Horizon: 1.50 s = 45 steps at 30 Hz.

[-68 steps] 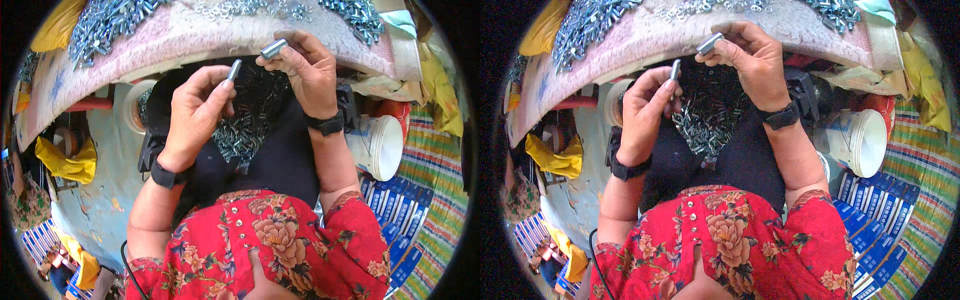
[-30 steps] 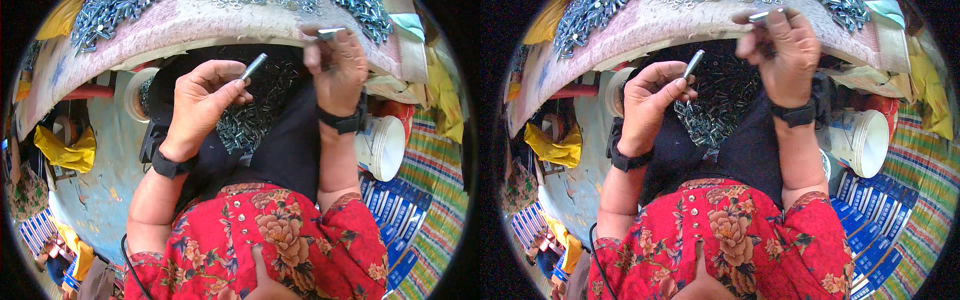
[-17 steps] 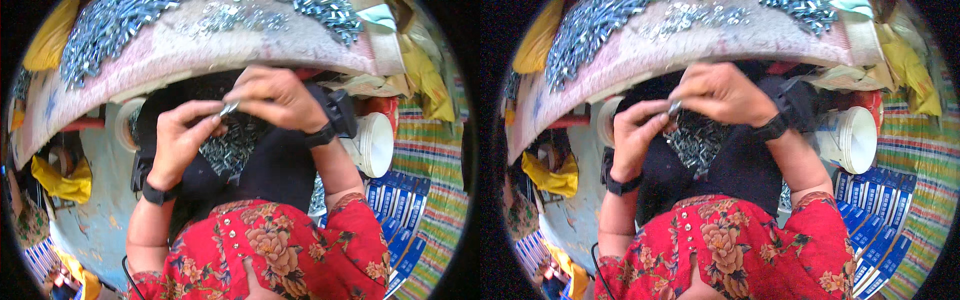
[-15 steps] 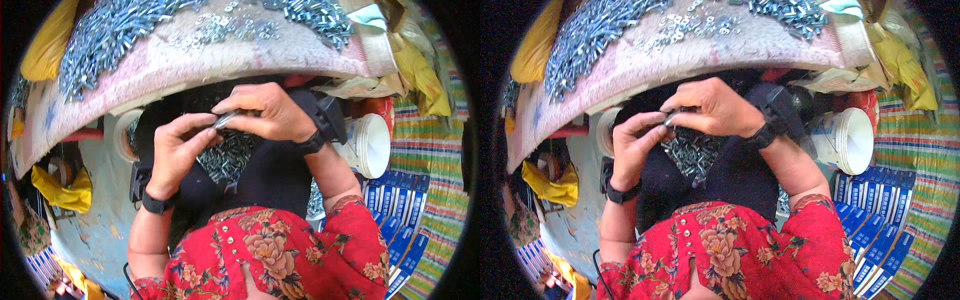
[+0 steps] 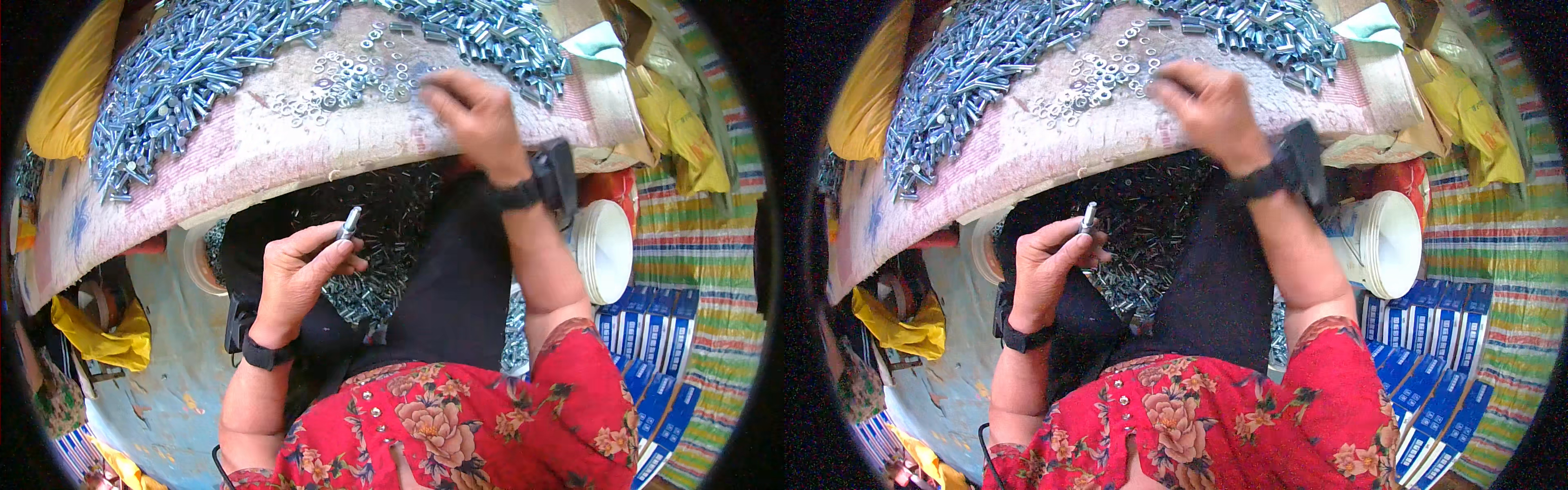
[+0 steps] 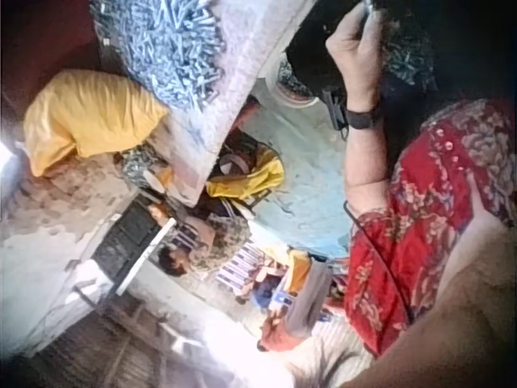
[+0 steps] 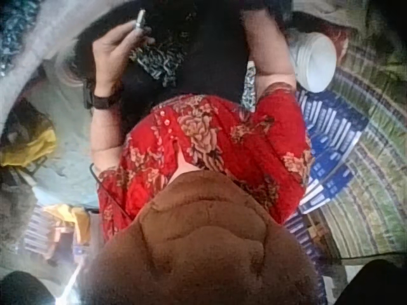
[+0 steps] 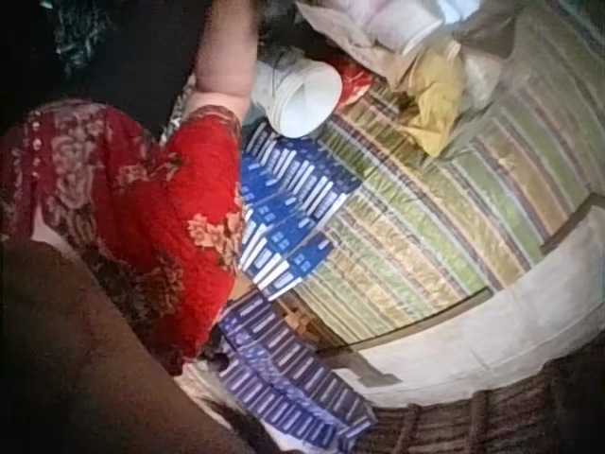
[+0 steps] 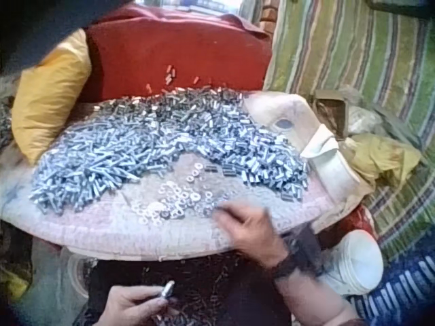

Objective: Assembling metal washers onto bolts by hand.

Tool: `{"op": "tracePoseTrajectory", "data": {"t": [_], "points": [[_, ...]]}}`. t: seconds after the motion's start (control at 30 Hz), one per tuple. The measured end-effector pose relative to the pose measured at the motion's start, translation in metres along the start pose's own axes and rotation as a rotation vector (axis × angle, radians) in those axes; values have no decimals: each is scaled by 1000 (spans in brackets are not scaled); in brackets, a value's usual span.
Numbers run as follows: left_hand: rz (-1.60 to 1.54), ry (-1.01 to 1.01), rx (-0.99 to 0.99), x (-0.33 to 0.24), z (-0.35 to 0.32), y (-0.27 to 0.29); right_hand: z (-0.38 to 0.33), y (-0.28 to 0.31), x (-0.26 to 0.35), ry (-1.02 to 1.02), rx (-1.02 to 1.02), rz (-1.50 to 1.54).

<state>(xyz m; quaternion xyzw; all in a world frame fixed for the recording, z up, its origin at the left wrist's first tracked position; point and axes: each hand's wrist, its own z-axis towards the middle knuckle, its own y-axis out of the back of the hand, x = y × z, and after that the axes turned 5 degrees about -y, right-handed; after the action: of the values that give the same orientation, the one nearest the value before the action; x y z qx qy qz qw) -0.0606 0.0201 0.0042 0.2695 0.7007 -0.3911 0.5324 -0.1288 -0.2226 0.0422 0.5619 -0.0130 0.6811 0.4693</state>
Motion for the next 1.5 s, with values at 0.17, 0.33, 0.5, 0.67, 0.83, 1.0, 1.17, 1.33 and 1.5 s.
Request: {"op": "tracePoseTrajectory", "data": {"t": [0.17, 0.33, 0.5, 0.67, 0.83, 1.0, 1.17, 1.33, 1.5], "points": [[-45, 46, -1, 10, -1, 8, 60, 13, -54, 164, -71, -263], [-97, 86, -31, 17, -3, 18, 93, -10, -69, 196, 55, -522], [-144, 111, -46, 21, -2, 26, 104, -24, -78, 215, 165, -632], [-158, 107, -37, 25, 1, 31, 110, -22, -80, 196, 190, -644], [-171, 118, -32, 27, 1, 32, 118, -33, -82, 237, 138, -690], [-187, 129, -30, 29, -1, 34, 134, -31, -87, 318, 92, -865], [-195, 124, -42, 34, -3, 38, 157, -38, -87, 360, -164, -812], [-240, 142, -42, 34, 1, 42, 161, -37, -102, 325, 58, -864], [-262, 161, -48, 35, 7, 42, 155, -32, -100, 341, 163, -723]]}}
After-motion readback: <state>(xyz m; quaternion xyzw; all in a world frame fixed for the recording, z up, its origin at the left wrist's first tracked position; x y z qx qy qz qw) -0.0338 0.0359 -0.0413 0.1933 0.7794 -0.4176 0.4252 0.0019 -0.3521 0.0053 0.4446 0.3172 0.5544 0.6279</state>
